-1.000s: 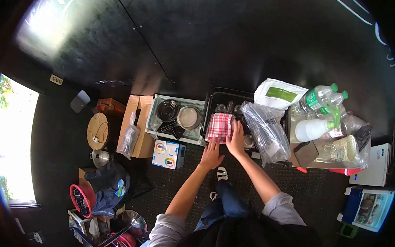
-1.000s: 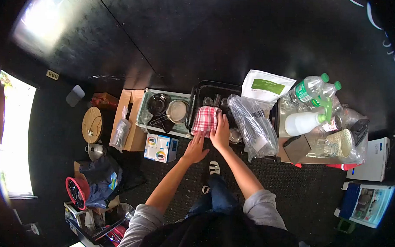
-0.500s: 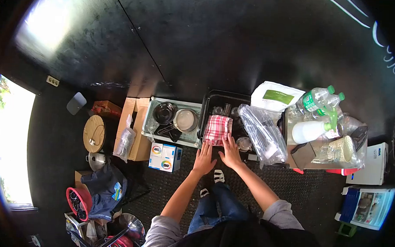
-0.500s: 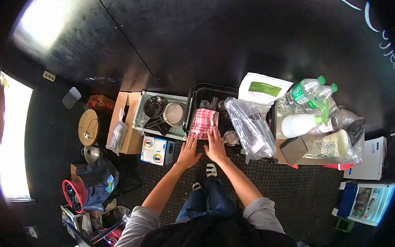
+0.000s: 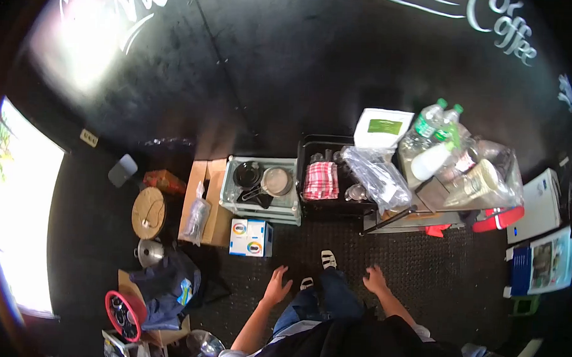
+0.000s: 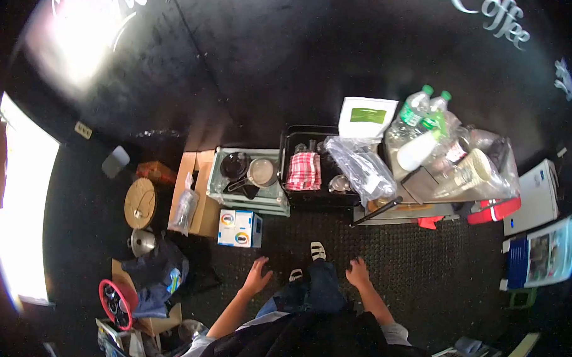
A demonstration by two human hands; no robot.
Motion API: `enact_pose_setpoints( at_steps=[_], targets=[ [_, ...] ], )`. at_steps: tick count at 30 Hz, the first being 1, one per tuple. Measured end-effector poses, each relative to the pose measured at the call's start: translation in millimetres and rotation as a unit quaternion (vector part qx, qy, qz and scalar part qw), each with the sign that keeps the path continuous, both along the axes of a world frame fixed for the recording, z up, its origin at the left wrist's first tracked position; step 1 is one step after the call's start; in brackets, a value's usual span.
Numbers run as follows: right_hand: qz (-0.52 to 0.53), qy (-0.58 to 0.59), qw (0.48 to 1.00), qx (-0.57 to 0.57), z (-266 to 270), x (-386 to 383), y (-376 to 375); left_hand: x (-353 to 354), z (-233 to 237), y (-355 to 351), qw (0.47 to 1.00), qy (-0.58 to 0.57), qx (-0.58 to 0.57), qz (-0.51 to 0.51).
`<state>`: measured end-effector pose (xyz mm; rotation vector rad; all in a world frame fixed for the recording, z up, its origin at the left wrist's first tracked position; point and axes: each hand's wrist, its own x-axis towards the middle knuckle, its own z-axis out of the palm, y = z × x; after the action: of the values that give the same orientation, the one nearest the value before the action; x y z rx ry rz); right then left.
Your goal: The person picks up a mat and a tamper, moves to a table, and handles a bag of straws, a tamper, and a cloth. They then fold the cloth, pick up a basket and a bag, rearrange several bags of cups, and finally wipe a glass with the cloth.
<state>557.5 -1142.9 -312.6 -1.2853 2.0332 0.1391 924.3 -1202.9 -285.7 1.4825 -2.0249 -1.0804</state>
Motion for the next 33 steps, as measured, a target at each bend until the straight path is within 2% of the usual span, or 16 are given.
enact_pose_setpoints(
  at_steps=[2,3,4,5,6,7,9,13,15,20,22,23,25,28,30,33],
  targets=[
    [-0.093,-0.095,0.986,0.098,-16,-13,54,26,-47,24,0.997,-0.028,0.062,-0.038],
    [0.036,-0.088,0.989,0.111,-25,-22,85,39,-78,32,0.993,-0.052,0.083,-0.070],
    [0.161,-0.078,0.976,0.123,-41,-30,122,40,-73,34,0.964,-0.153,0.161,-0.144],
    [0.108,-0.071,0.987,0.093,-83,-35,171,41,-66,34,0.914,-0.257,0.230,-0.213],
    [0.055,-0.062,0.995,0.062,-116,-36,211,54,-90,40,0.887,-0.255,0.296,-0.246],
    [0.026,-0.059,0.997,0.053,-112,-31,235,69,-117,44,0.853,-0.256,0.361,-0.276],
    [-0.150,-0.087,0.981,0.090,-92,-21,281,80,-130,40,0.798,-0.326,0.335,-0.381],
    [-0.332,-0.061,0.940,0.057,-108,2,354,47,-140,22,0.787,-0.335,0.184,-0.484],
    [-0.404,-0.084,0.909,0.060,-97,6,369,0,-119,11,0.821,-0.352,0.284,-0.350],
    [-0.506,-0.118,0.854,0.033,-81,-13,409,-130,-103,4,0.840,-0.372,0.209,-0.336],
    [-0.536,-0.125,0.834,0.021,-74,-36,429,-190,-91,9,0.804,-0.363,0.388,-0.267],
    [-0.551,-0.128,0.825,0.013,-70,-50,436,-221,-86,15,0.803,-0.364,0.383,-0.276],
    [-0.574,-0.134,0.808,0.004,-69,-78,455,-264,-94,30,0.735,-0.377,0.455,-0.332],
    [-0.596,-0.139,0.790,-0.010,-72,-126,472,-319,-105,48,0.730,-0.318,0.506,-0.331],
    [-0.677,-0.164,0.717,0.020,-106,-150,495,-344,-93,62,0.721,-0.314,0.489,-0.377],
    [-0.649,-0.188,0.737,0.003,-109,-193,493,-377,-84,78,0.806,-0.225,0.426,-0.343]
  ],
)
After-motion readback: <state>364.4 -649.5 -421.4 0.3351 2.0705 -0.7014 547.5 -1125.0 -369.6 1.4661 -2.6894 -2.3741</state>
